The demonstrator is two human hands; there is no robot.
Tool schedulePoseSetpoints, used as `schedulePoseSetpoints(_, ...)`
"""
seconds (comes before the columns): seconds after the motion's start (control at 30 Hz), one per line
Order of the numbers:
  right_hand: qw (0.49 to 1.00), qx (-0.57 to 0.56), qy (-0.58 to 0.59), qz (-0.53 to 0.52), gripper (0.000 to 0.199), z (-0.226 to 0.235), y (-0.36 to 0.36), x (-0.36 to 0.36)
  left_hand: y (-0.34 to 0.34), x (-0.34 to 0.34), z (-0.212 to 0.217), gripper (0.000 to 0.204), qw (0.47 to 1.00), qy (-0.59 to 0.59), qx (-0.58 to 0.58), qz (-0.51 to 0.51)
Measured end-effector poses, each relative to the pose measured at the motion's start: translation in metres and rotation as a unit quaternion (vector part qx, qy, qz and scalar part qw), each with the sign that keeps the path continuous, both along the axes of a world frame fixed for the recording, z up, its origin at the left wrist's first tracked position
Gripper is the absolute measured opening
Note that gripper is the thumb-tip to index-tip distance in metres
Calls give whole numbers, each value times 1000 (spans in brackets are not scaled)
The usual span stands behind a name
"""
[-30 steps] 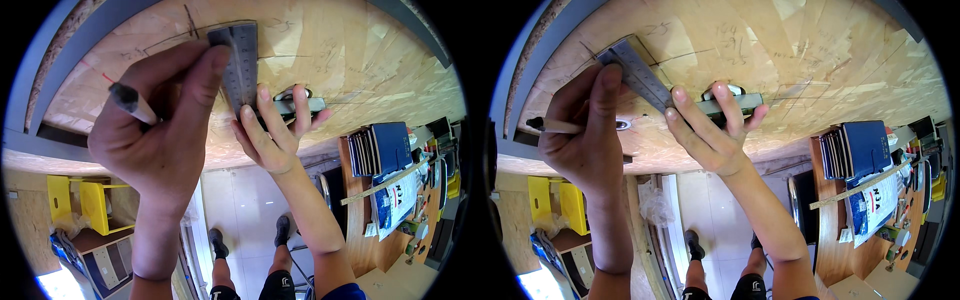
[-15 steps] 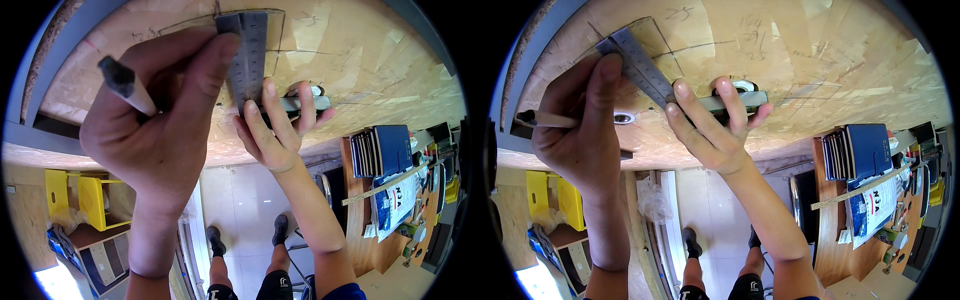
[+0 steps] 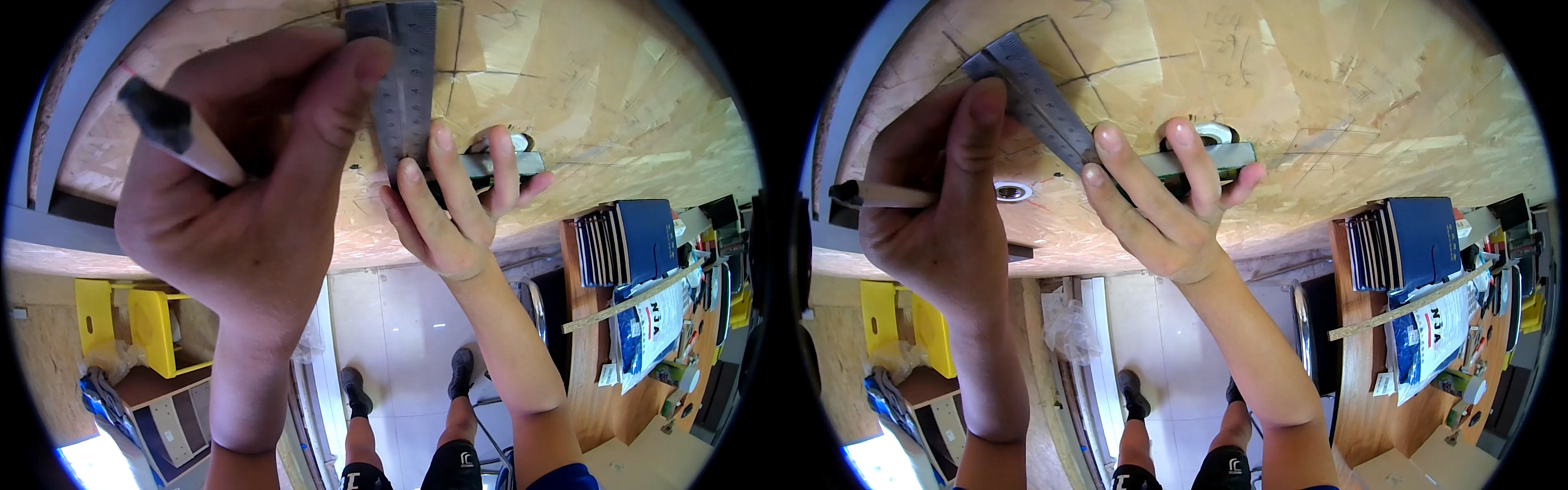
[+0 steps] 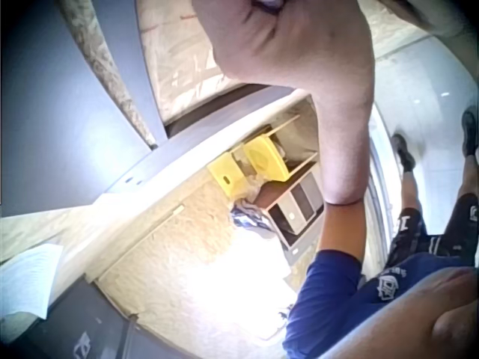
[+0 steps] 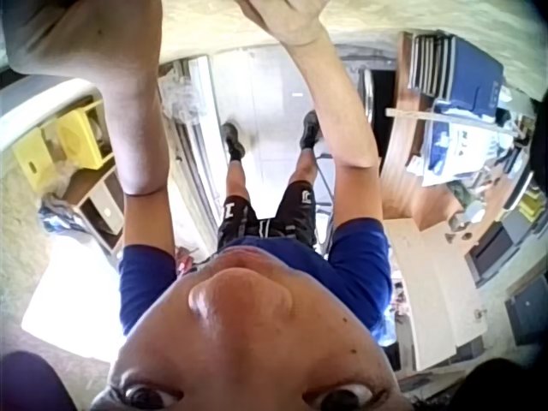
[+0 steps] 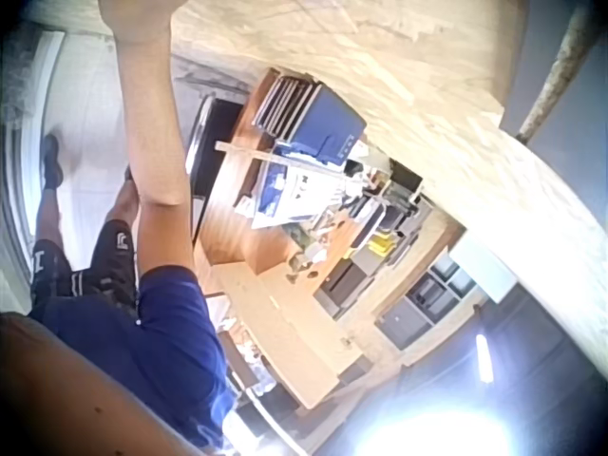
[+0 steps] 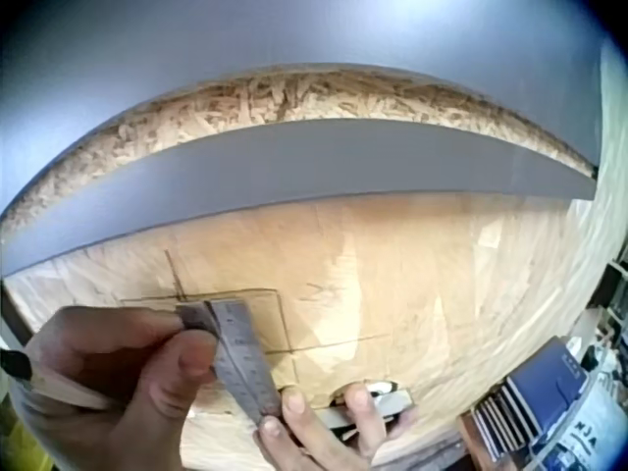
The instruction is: The person uses a ruler and a combination square to measure and mark lines on a large wooden board and a smaller grey panel. They repeatedly align the tools and draw lines with a pencil, occasionally referencing a paper document on the table.
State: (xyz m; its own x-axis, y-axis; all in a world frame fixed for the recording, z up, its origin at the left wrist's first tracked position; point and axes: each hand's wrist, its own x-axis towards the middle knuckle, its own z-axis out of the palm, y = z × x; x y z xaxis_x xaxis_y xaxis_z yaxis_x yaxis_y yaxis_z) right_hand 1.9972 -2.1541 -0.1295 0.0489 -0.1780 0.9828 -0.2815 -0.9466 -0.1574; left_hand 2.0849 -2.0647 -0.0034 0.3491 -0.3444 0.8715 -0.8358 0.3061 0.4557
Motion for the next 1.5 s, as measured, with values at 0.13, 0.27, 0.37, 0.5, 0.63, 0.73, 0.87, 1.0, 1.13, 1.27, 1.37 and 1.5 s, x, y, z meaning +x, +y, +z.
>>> schedulePoseSetpoints(0.13,1000,-2,-8,-1,16,-1,-1,0,-1,-5,2,21,1000,-10,-4,-2)
schedulePoseSetpoints(0.27,1000,-2,-15,-1,16,0,-1,5,12,-3,-2,21,1000,16,9,-3)
schedulePoseSetpoints(0.37,1000,-3,-22,-5,16,0,-1,5,30,-11,-8,23,995,35,90,34)
schedulePoseSetpoints(0.5,998,-60,11,-1,26,-5,-11,0,39,-20,-33,24,990,82,112,31)
schedulePoseSetpoints(0.63,997,-70,-4,7,25,-4,-12,4,63,-28,-54,21,974,117,187,44)
schedulePoseSetpoints(0.73,996,-79,-39,6,25,-7,-18,6,95,-34,-94,21,966,132,219,45)
schedulePoseSetpoints(0.87,996,-75,-44,-11,27,-5,-17,7,188,-75,-150,8,854,295,428,23)
schedulePoseSetpoints(1.0,996,-75,-44,-26,28,-6,-21,11,351,-131,-232,15,695,309,649,33)
schedulePoseSetpoints(1.13,995,-77,-60,-30,28,-4,-20,13,477,-164,-250,21,528,536,658,31)
schedulePoseSetpoints(1.27,994,-78,-69,-35,29,-9,-21,14,493,-161,-231,18,519,586,614,98)
schedulePoseSetpoints(1.37,993,-82,-73,-37,29,-9,-20,15,462,-138,-211,18,521,510,677,101)
schedulePoseSetpoints(1.5,993,-80,-83,-32,29,-4,-18,19,453,-123,-213,18,536,520,656,108)
